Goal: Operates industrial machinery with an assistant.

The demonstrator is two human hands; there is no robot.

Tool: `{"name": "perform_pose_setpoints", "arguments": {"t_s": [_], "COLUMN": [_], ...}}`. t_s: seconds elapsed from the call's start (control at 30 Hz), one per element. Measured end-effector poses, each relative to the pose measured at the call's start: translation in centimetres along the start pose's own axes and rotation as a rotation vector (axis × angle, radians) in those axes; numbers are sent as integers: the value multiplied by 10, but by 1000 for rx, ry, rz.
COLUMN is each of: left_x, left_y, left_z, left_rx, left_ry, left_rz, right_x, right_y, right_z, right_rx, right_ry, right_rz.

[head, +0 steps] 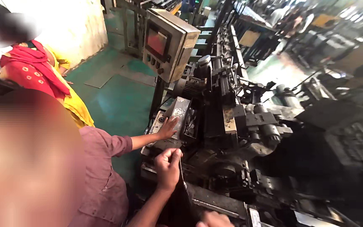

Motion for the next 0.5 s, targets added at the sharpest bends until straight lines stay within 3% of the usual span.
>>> {"name": "perform_pose_setpoints", "arguments": {"t_s": [0.1, 0.27, 0.4, 0.5], "left_x": [10, 1, -9, -18], "left_y": [6, 15, 15, 17], "left_z": [27, 45, 46, 44], "left_rx": [71, 217, 419, 570], "left_ry": [-144, -379, -441, -380], "left_rz": [-231, -548, -764, -833], "right_x": [6, 25, 38, 48], "right_y": [33, 72, 70, 67], "right_z": [8, 22, 18, 19], "right_rx": [196, 503, 753, 840], "right_ry": [-151, -206, -333, -386], "right_rz": [172, 95, 170, 272]}}
Point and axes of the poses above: each hand's wrist, its own x-axis towards the middle knuckle, its own y-axis out of the back of the hand, z = x × y, the point moved 2 cm from there along x, towards the middle knuckle
